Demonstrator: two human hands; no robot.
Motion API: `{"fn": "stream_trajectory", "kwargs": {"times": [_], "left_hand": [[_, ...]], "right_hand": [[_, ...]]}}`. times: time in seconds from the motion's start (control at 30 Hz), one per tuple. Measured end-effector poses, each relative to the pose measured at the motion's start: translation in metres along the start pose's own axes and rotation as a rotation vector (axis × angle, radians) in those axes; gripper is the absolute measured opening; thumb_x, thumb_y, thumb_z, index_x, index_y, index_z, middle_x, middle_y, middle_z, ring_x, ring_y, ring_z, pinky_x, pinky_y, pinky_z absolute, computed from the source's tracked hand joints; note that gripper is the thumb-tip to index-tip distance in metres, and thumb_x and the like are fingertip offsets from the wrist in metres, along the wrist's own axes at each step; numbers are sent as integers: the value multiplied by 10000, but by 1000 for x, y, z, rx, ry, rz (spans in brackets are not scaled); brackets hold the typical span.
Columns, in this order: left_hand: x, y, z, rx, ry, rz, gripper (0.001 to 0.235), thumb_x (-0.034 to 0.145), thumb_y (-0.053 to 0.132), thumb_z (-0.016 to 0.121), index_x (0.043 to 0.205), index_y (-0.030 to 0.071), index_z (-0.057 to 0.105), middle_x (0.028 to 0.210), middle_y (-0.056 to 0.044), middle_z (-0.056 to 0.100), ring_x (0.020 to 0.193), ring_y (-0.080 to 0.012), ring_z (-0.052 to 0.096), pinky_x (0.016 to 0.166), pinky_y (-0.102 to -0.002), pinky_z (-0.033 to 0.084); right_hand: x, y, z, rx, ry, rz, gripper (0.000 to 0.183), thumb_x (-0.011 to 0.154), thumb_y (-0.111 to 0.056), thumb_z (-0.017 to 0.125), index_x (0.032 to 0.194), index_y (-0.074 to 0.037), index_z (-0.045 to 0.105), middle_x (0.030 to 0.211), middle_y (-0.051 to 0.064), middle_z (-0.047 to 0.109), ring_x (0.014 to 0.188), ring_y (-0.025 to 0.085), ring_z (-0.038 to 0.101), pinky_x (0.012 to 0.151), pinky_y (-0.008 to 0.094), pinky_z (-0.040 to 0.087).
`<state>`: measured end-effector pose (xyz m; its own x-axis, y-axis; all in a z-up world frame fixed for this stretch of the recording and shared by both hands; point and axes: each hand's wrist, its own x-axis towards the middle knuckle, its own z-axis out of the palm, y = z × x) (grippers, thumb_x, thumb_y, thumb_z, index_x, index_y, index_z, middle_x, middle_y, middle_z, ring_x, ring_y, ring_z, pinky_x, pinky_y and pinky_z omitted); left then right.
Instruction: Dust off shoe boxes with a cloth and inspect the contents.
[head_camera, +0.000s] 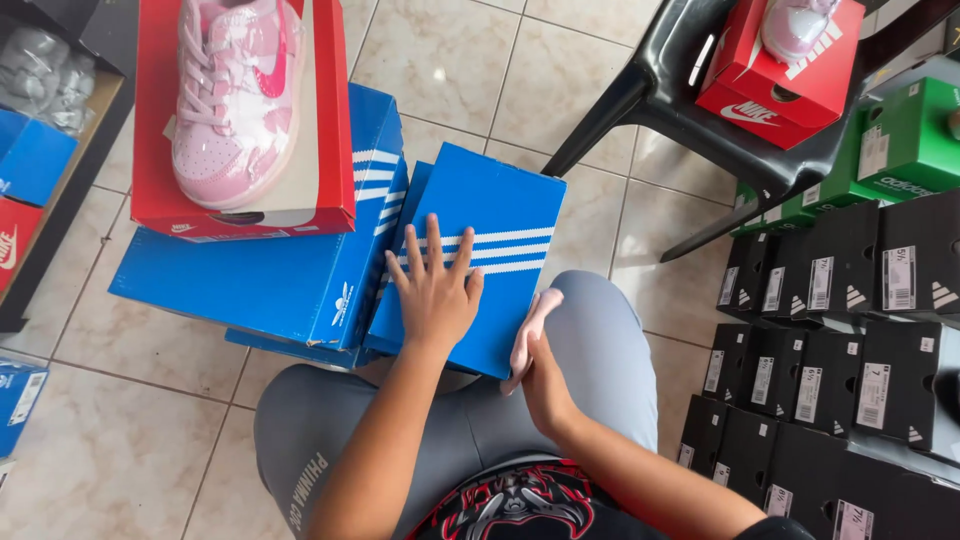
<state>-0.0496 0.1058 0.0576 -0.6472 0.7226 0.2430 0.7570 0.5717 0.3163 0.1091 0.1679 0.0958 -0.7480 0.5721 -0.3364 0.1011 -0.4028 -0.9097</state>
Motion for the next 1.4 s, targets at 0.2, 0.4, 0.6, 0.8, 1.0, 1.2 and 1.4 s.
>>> {"fn": "stream_trajectory", "kwargs": {"times": [0.2, 0.4, 0.6, 0.8, 1.0, 1.2, 1.4], "left_hand": [[6, 0, -2, 72, -191, -57, 543, 1062, 435, 356, 1578, 275, 408, 1666, -231, 248, 1527, -511, 177, 1121, -753, 151], [10, -3, 3, 113, -206, -65, 552, 1063, 449, 318, 1587, 285, 378, 1670, -231, 233, 1525, -516, 172, 1108, -755, 175], [10, -2, 2, 83, -194, -68, 541, 1068, 443, 320, 1581, 289, 392, 1673, -220, 235, 1526, -512, 176, 1117, -746, 179], [6, -4, 2, 70, -160, -64, 550, 1062, 433, 340, 1576, 248, 405, 1666, -244, 234, 1523, -522, 168, 1101, -753, 190], [4, -7, 5, 56, -136, -73, 537, 1051, 441, 349, 1564, 296, 411, 1660, -214, 261, 1526, -493, 189, 1101, -740, 210], [5, -5, 4, 38, -190, -107, 533, 1057, 459, 325, 1573, 336, 380, 1683, -176, 214, 1546, -461, 144, 1125, -719, 174], [5, -2, 3, 66, -222, -129, 535, 1063, 461, 306, 1581, 338, 365, 1687, -171, 207, 1551, -443, 132, 1131, -715, 153]], "right_hand": [[162, 26, -42, 184, 306, -136, 773, 1036, -548, 458, 1648, -141, 219, 1712, 154, 117, 1583, 350, 113, 1261, 537, 61], [95, 32, -17, -157, 89, -329, 905, 992, -633, 219, 1593, -50, -126, 1693, 207, -146, 1565, 402, -97, 1225, 570, -37], [141, 20, -47, -192, 9, -319, 858, 1018, -560, 256, 1601, -19, -65, 1698, 233, -85, 1572, 388, -58, 1228, 557, -30], [286, 17, -117, -54, 285, 37, 645, 841, -697, 598, 1074, -100, 671, 450, 197, 539, 274, 324, 531, 222, 382, 273], [312, -54, -122, -414, 38, 237, 457, 731, -542, 777, 886, -112, 760, 698, 165, 706, 595, 262, 694, 512, 375, 499], [360, -79, -21, -854, -293, 491, 258, 810, -480, 699, 801, -223, 674, 620, -43, 635, 557, 97, 608, 570, 233, 514], [346, -31, -7, -1143, -193, -14, 589, 801, -758, 533, 1072, -296, 780, 1122, 106, 742, 1171, 356, 648, 1045, 463, 486]]}}
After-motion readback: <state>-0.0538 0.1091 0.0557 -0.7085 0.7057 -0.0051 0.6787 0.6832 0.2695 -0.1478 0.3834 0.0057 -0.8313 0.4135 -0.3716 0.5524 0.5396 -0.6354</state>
